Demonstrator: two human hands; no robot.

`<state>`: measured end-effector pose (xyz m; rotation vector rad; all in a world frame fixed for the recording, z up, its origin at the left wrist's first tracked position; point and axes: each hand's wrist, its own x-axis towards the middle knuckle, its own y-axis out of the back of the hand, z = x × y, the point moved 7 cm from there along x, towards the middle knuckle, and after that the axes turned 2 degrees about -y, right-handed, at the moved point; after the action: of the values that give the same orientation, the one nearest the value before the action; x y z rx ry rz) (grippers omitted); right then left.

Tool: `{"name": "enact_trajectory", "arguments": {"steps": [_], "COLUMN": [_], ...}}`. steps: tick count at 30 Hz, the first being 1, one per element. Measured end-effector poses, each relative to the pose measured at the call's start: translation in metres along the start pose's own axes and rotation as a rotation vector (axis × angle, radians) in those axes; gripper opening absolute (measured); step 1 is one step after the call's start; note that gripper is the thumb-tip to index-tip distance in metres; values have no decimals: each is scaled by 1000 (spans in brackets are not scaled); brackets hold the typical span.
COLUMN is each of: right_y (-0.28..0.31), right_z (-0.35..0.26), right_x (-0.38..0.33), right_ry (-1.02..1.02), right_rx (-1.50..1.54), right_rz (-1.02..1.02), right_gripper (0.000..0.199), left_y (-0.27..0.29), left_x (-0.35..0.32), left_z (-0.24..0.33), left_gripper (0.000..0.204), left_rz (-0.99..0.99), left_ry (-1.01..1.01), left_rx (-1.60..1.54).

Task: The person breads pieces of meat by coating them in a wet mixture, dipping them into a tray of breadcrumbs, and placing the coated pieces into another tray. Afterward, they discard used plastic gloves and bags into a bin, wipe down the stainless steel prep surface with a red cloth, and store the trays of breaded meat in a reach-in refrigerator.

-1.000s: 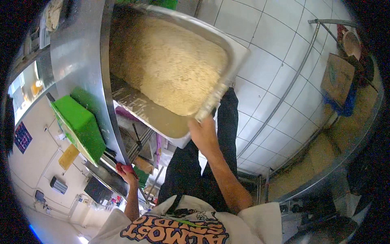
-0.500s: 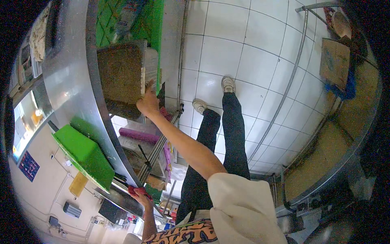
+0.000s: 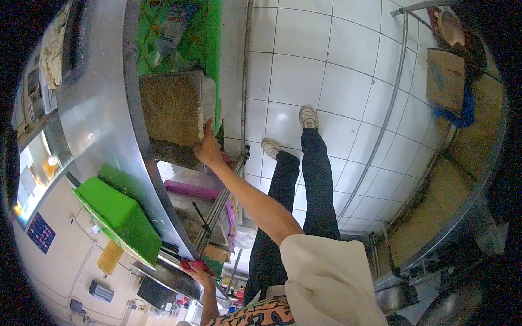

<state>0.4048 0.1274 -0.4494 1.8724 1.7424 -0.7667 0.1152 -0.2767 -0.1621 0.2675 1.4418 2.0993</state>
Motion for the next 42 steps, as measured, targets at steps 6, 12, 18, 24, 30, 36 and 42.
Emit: {"name": "enact_trajectory", "arguments": {"steps": [6, 12, 18, 24, 30, 36, 42], "right_y": [-8, -22, -23, 4, 58, 144, 181], "right_z": [6, 30, 25, 41, 146, 200, 223], "right_x": [-11, -9, -13, -27, -56, -74, -97], "right_ry": [108, 257, 142, 47, -248, -512, -363], "right_rx": [155, 199, 149, 502, 708, 150, -42], "right_rz": [34, 119, 67, 13, 79, 355, 311], "right_gripper": [93, 95, 104, 112, 83, 69, 69], "left_y": [-19, 2, -7, 2, -13, 19, -28], "left_x": [-16, 1, -4, -2, -15, 2, -6], "left_z": [52, 0, 15, 13, 40, -19, 51], "left_gripper": [71, 73, 73, 54, 72, 71, 58], "left_rz": [-21, 0, -59, -52, -60, -49, 114], "left_ry": [-39, -75, 112, 36, 122, 9, 7], "left_rx": [37, 146, 83, 36, 139, 165, 68]}}
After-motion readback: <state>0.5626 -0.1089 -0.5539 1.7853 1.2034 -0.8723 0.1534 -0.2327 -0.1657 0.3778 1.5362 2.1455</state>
